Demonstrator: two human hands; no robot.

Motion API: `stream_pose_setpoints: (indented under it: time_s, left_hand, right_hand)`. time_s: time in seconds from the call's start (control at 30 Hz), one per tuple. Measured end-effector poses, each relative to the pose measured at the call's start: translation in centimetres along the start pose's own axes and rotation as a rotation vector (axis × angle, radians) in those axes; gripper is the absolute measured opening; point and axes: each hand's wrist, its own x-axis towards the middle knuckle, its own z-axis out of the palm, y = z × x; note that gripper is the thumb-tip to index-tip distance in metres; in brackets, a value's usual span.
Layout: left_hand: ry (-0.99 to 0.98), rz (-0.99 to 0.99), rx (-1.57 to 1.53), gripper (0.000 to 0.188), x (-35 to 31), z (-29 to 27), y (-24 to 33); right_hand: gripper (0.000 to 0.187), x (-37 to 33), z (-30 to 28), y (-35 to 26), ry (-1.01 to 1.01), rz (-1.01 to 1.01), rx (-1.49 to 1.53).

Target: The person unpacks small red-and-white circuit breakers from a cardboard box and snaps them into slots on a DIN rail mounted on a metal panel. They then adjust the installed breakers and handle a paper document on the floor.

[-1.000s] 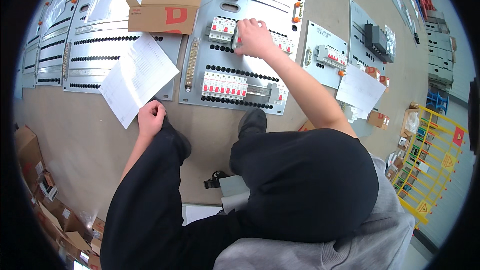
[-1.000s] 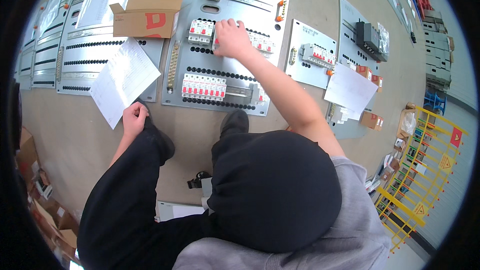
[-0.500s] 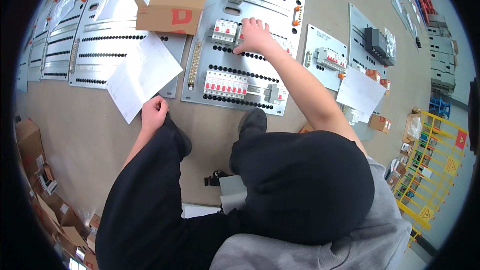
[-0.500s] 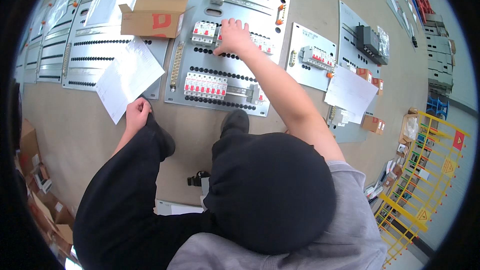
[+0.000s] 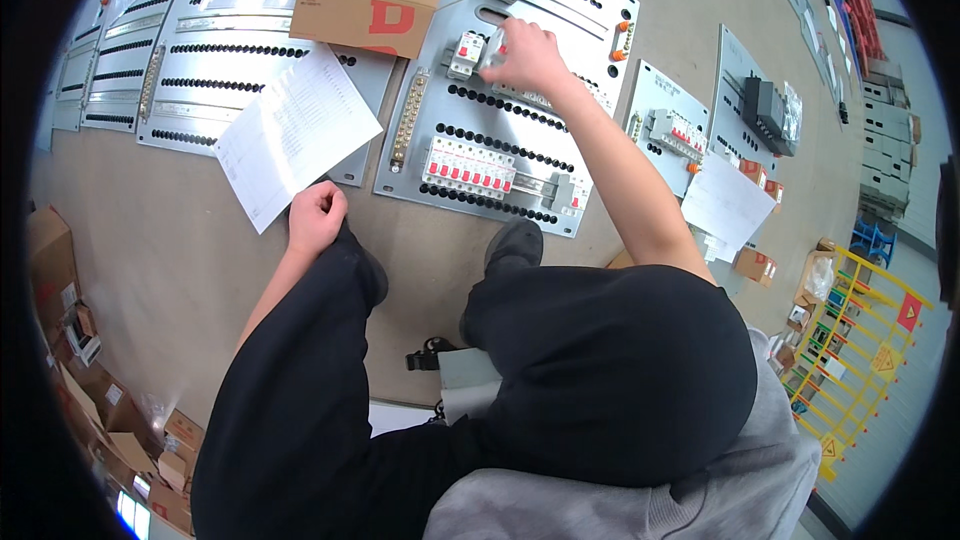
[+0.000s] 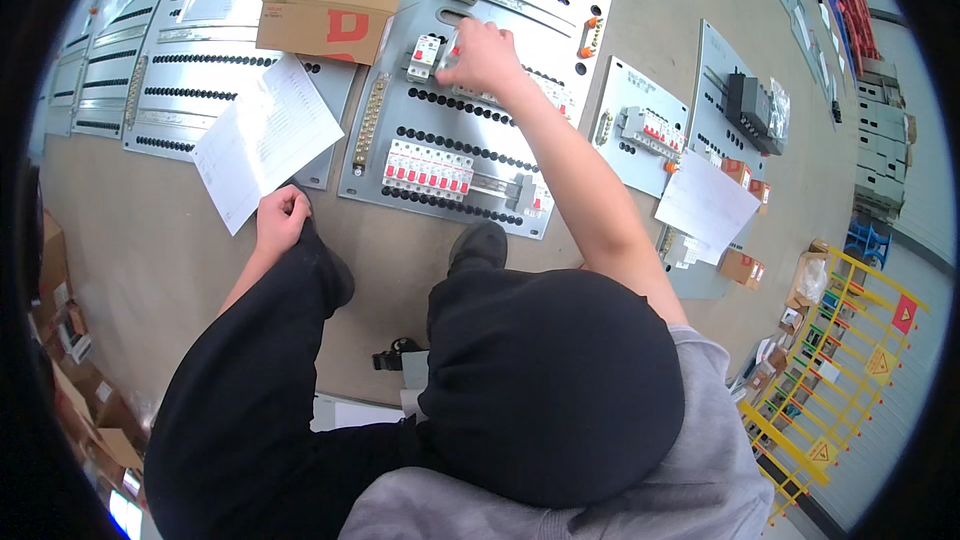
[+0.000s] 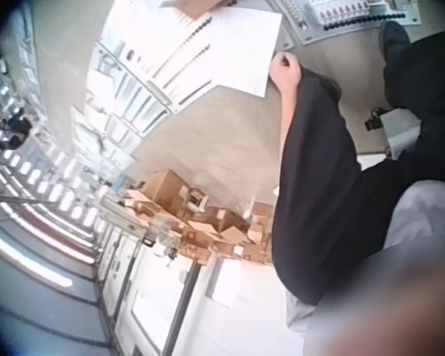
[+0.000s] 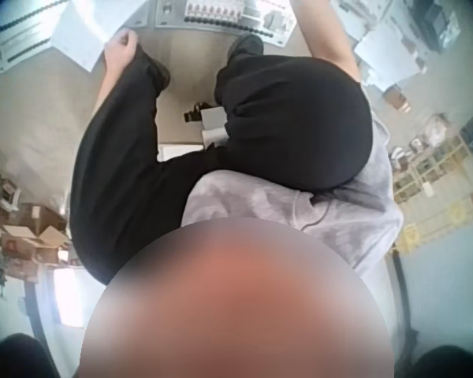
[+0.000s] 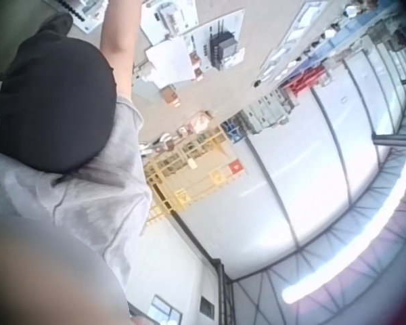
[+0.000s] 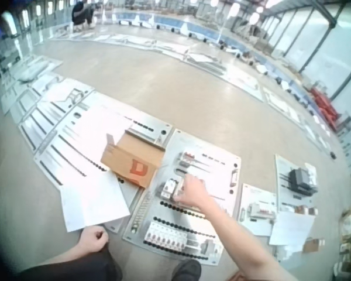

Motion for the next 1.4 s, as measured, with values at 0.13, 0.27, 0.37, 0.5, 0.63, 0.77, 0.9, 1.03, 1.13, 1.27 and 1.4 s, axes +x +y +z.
stream_pose_setpoints:
  time_s: [0.13, 0.27, 0.37, 0.5, 0.63, 0.77, 0.9, 1.03, 1.13, 1.27, 1.4]
  left_hand:
    - [0.014, 0.022, 0.002, 0.022, 0.2, 0.2, 0.5]
    - [0.014, 0.022, 0.023, 0.021, 0.3, 0.0, 0.4]
    - [0.012, -0.003, 0.01, 0.021, 0.3, 0.0, 0.1]
    - [0.023, 0.013, 0.008, 0.021, 0.3, 0.2, -0.1]
    - [0.021, 0.017, 0.009, 0.021, 0.1, 0.1, -0.2]
    - [0.017, 0.012, -0.007, 0.021, 0.1, 0.1, 0.0]
    - [0.01, 0.012, 0.016, 0.021, 0.4, 0.0, 0.4]
    - [0.039, 0.017, 0.018, 0.021, 0.4, 0.0, 0.0]
    - [0.028, -0.008, 0.006, 0.021, 0.0, -0.2, 0.2]
    - [0.018, -0.012, -0.008, 0.02, 0.4, 0.1, -0.3]
    - [0.021, 0.006, -0.036, 0.018, 0.5, 0.3, 0.3]
  right_hand:
    - [0.087, -3.0, 2.8, -2.6, 0.027, -0.1, -0.284]
    - [0.087, -3.3, 2.8, -3.4, 0.068, -0.006, -0.266]
    - [0.085, -3.1, 2.9, -3.4, 0.081, -0.023, -0.255]
    - [0.084, -3.6, 3.1, -3.0, 0.117, -0.078, -0.238]
    - [0.087, -2.8, 3.3, -3.0, 0.093, -0.028, -0.21]
    - [0.092, -0.9, 2.4, -2.8, 0.009, 0.057, -0.199]
    - [0.099, -0.5, 2.7, -2.3, -0.004, 0.053, -0.193]
    - [0.118, -0.3, 1.8, -2.3, -0.033, 0.004, -0.135]
    - [0.125, 0.4, 1.8, -2.9, 0.07, -0.104, 0.072]
    - [0.103, 1.9, 1.7, -4.0, -0.086, -0.14, -0.037]
    - [0.077, 3.5, 1.5, -2.0, -0.084, -0.113, 0.057]
